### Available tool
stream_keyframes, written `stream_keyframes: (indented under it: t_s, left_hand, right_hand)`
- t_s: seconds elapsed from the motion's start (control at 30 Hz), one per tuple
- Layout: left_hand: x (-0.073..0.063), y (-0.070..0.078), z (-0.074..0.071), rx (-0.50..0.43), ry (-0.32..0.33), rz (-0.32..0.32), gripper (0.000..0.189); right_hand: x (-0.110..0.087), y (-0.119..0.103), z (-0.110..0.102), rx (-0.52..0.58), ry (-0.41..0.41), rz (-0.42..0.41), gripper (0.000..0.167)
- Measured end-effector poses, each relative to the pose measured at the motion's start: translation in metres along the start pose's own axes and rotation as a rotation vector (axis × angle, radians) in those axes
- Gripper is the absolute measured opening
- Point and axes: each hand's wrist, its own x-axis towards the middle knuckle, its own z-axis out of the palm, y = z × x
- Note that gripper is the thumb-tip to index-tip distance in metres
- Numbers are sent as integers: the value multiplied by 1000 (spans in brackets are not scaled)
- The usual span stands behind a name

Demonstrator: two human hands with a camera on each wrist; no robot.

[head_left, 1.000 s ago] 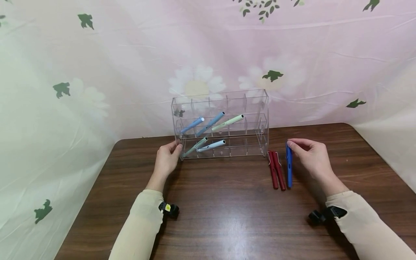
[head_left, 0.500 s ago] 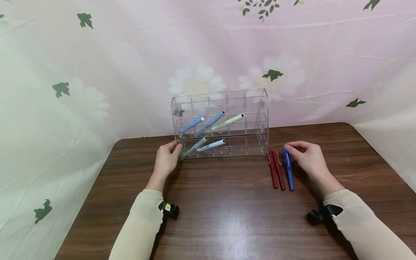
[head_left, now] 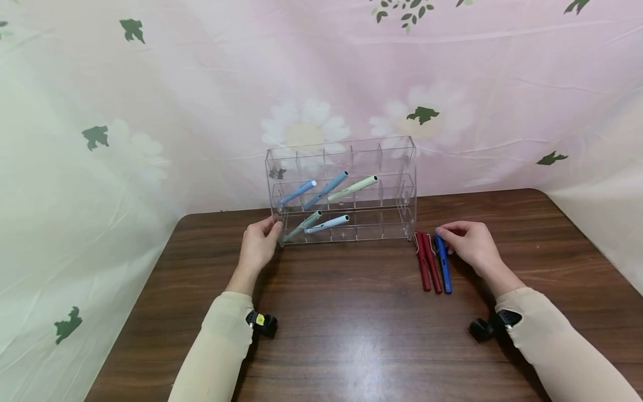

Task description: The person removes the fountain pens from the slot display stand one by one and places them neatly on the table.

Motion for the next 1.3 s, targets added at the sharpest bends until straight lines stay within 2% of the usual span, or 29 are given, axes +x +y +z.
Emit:
stream_keyframes:
  t_s: [0.27,0.47,0.6,0.97,1.3]
  left_hand:
    - [0,0,0,4,-1,-1,38]
    - [0,0,1,6,-2,-2,39]
    - [0,1,1,6,-4,-1,38]
    - [0,1,1,7,1,6,38]
    - [0,-1,0,-2,-5,-18,40]
  right_hand:
    - [5,-5,-1,-170,-41,-66,39]
    - [8,-6,-1,-219,-55,-88,40]
    - [6,-5,-1,-198,-58,-77,40]
    - [-6,-6,-9,-43,-74,-38,39]
    - [-10,-15,-11,70,-55,-70,36]
